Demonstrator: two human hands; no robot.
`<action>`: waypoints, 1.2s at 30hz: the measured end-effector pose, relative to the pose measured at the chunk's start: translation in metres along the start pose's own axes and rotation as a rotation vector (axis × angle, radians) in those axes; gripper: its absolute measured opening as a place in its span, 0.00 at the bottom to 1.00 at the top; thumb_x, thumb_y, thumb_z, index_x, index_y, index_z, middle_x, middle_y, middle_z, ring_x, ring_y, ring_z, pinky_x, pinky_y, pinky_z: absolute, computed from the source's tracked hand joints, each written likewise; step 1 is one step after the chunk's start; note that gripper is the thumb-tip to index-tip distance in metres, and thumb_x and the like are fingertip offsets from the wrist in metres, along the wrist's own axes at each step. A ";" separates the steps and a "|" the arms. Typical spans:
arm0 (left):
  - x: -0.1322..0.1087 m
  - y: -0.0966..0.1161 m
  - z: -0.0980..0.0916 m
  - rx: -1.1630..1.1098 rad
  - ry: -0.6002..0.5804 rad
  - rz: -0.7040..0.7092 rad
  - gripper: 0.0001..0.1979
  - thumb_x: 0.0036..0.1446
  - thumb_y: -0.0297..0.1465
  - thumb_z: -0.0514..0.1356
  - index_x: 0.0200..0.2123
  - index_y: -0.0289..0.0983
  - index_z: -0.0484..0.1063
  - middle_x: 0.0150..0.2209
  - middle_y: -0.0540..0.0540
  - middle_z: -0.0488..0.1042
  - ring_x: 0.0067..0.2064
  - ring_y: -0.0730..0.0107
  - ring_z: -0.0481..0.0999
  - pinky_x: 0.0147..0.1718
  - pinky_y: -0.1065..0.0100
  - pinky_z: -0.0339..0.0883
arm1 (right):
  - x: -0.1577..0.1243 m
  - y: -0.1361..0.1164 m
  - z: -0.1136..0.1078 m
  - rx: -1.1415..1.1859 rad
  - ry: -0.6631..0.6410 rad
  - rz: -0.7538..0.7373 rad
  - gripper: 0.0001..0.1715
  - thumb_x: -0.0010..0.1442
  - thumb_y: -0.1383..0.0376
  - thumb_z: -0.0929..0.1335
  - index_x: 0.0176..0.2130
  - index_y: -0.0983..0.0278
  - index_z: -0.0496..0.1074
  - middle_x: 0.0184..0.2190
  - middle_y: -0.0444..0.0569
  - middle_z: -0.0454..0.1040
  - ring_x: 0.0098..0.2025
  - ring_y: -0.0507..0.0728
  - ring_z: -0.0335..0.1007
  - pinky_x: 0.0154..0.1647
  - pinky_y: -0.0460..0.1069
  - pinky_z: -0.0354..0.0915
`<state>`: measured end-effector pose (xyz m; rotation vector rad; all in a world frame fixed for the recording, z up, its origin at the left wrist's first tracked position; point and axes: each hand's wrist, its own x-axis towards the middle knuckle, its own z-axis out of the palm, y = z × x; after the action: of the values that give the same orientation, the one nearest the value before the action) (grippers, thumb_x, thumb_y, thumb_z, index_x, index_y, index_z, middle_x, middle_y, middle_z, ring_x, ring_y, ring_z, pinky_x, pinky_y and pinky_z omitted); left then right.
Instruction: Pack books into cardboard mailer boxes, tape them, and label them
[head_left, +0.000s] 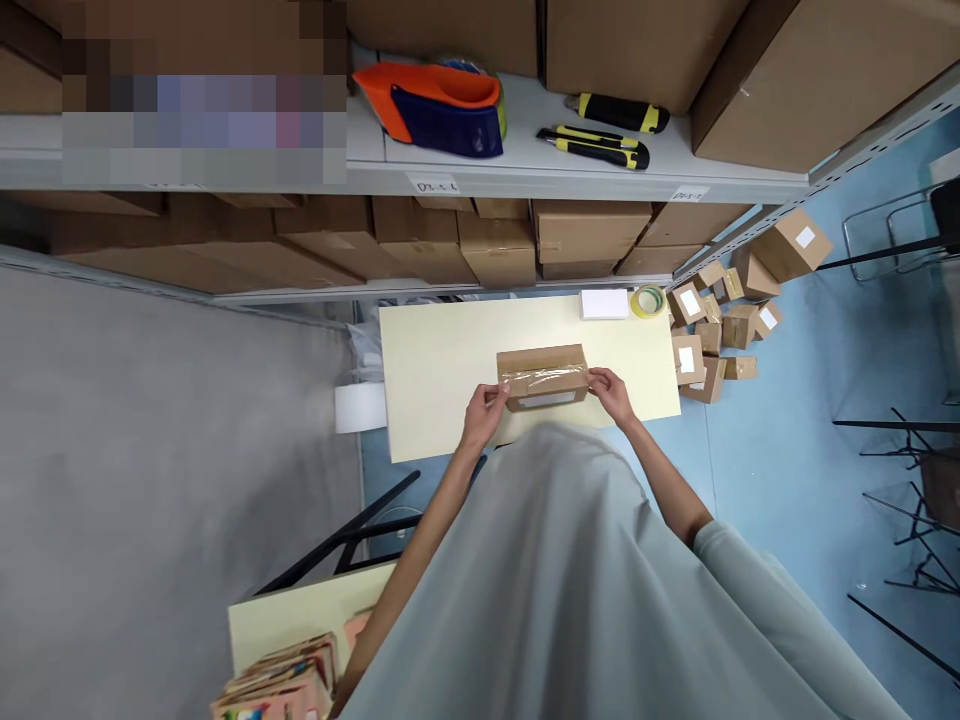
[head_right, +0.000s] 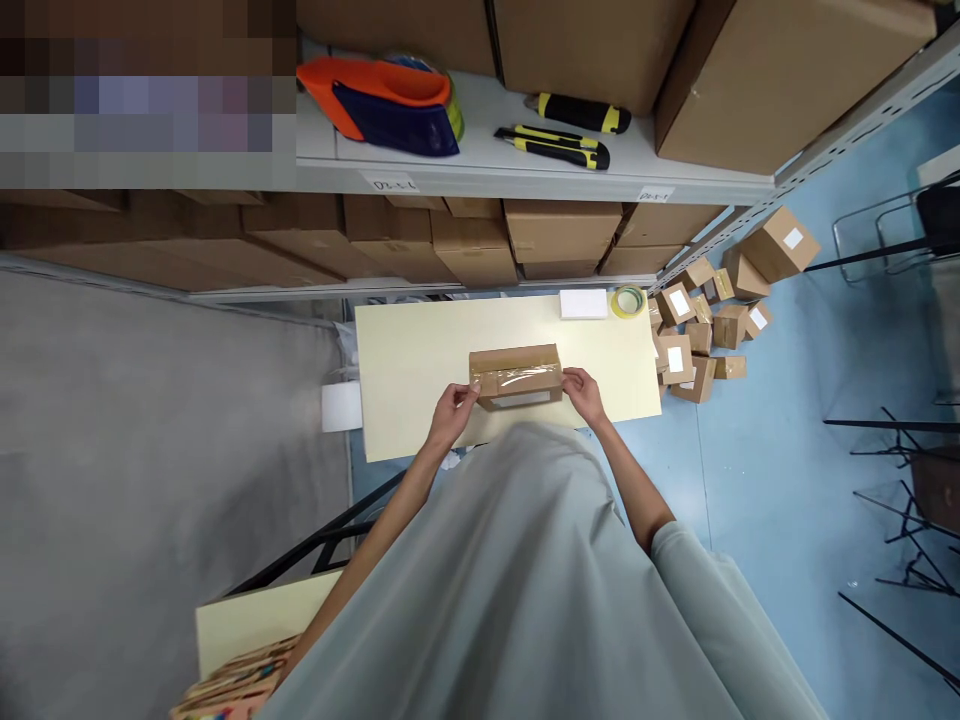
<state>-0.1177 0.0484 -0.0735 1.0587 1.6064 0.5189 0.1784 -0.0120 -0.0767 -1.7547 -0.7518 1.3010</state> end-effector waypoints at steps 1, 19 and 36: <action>0.000 -0.002 0.001 -0.023 -0.012 0.026 0.14 0.63 0.45 0.66 0.39 0.42 0.70 0.49 0.42 0.83 0.52 0.59 0.82 0.55 0.58 0.77 | 0.001 0.002 -0.001 0.004 -0.010 -0.018 0.35 0.57 0.38 0.74 0.49 0.61 0.77 0.50 0.57 0.84 0.55 0.65 0.82 0.59 0.63 0.78; -0.015 0.024 0.028 0.576 -0.324 0.632 0.35 0.69 0.38 0.58 0.77 0.38 0.62 0.79 0.37 0.57 0.82 0.46 0.46 0.79 0.39 0.32 | -0.018 -0.028 0.049 -0.991 -0.359 -0.550 0.32 0.78 0.65 0.60 0.75 0.65 0.64 0.80 0.56 0.53 0.84 0.65 0.41 0.83 0.65 0.48; 0.035 0.033 -0.003 0.021 0.065 0.082 0.31 0.66 0.43 0.66 0.67 0.36 0.70 0.59 0.34 0.80 0.59 0.54 0.81 0.63 0.53 0.74 | 0.024 -0.043 0.016 -0.216 0.036 -0.142 0.40 0.67 0.41 0.71 0.66 0.63 0.73 0.62 0.62 0.79 0.63 0.69 0.79 0.66 0.64 0.75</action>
<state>-0.1089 0.0957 -0.0658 1.1375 1.6334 0.5983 0.1700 0.0336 -0.0536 -1.8516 -1.0085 1.1246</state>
